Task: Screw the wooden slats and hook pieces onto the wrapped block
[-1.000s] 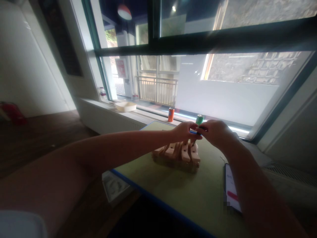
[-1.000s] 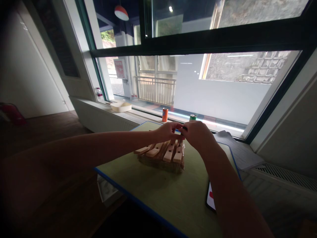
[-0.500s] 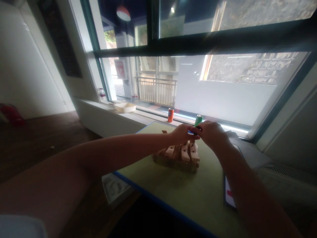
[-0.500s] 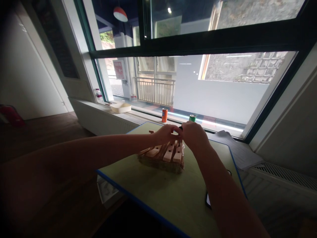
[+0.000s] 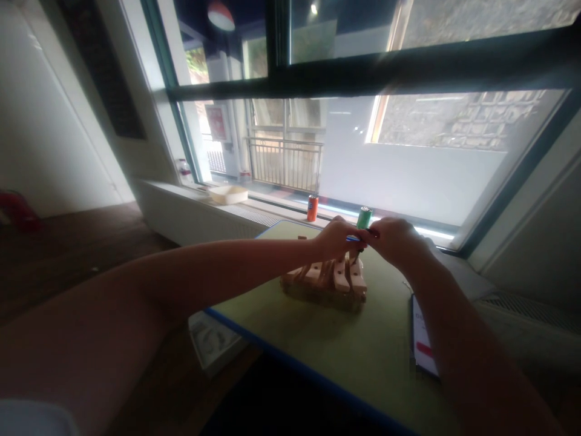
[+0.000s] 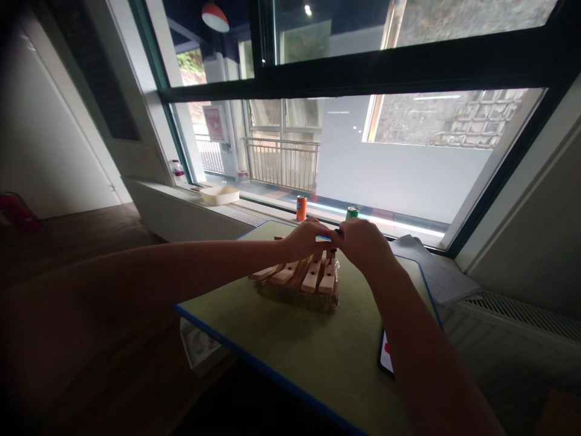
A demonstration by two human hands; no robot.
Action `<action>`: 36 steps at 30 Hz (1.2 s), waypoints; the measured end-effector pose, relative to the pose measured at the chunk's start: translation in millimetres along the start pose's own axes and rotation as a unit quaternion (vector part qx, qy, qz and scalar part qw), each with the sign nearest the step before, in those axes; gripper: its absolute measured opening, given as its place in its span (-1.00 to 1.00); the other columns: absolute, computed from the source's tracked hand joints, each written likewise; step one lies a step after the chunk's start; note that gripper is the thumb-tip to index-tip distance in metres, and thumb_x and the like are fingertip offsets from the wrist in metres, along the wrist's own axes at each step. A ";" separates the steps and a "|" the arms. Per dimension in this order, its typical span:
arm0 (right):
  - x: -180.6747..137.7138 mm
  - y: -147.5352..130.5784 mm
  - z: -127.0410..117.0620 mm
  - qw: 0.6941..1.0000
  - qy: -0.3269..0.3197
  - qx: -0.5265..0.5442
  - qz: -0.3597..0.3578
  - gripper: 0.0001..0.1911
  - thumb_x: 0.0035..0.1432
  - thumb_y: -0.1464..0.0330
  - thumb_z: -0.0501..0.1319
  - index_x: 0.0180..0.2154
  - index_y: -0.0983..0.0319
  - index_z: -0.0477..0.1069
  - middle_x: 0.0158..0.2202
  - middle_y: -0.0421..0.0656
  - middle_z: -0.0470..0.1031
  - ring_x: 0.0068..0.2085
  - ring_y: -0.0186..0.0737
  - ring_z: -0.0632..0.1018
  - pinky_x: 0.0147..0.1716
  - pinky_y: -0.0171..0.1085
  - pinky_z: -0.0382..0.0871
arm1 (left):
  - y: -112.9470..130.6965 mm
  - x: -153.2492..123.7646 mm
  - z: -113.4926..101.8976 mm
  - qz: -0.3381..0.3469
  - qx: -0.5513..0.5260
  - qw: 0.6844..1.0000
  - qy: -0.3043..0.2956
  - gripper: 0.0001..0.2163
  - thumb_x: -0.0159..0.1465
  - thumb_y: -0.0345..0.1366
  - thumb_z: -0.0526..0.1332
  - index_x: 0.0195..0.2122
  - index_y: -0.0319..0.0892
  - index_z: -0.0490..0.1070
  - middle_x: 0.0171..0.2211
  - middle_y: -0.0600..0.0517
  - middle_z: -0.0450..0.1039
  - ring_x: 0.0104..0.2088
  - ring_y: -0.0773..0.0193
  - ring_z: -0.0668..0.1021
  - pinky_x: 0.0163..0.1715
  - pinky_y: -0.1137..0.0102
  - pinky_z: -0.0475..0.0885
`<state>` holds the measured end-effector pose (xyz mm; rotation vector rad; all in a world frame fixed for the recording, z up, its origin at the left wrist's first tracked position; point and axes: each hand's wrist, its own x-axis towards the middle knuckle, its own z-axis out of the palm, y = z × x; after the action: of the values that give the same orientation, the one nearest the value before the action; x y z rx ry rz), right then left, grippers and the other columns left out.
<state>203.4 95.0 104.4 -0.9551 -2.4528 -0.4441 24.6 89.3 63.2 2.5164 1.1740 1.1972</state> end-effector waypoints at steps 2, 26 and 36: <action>0.4 2.1 4.2 1.000 0.008 -0.004 0.004 -0.45 0.21 0.04 -0.06 -0.48 0.30 0.46 -0.56 -0.12 0.39 -0.57 -0.31 0.34 -0.56 -0.32 0.09 | -1.4 1.2 0.5 0.018 -0.005 1.000 -0.019 -0.78 0.19 -0.23 0.20 -0.19 -0.15 0.53 -0.42 0.02 0.54 -0.46 0.40 0.48 -0.28 0.44 0.34; 1.5 -5.0 13.1 0.999 -0.020 -0.014 0.039 -0.52 0.26 0.17 -0.12 -0.37 0.31 0.45 -0.43 -0.05 0.45 -0.51 -0.29 0.40 -0.53 -0.32 0.17 | -4.2 -1.4 -0.1 -0.097 -0.051 0.991 -0.071 -0.73 0.14 -0.16 0.23 -0.25 -0.25 0.52 -0.43 0.02 0.52 -0.46 0.38 0.49 -0.39 0.47 0.35; 0.5 3.4 8.0 0.999 -0.017 0.047 -0.013 -0.74 0.21 0.32 0.01 -0.21 0.25 0.44 -0.33 -0.08 0.49 -0.38 -0.26 0.47 -0.42 -0.35 0.24 | -5.6 0.3 6.4 -0.069 0.047 0.994 -0.072 -0.81 0.22 -0.30 0.14 -0.29 -0.26 0.52 -0.46 0.01 0.50 -0.45 0.36 0.47 -0.39 0.47 0.30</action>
<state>203.0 101.3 98.3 -0.9007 -2.4960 -0.3203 25.8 94.7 56.7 2.4903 1.3723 0.9322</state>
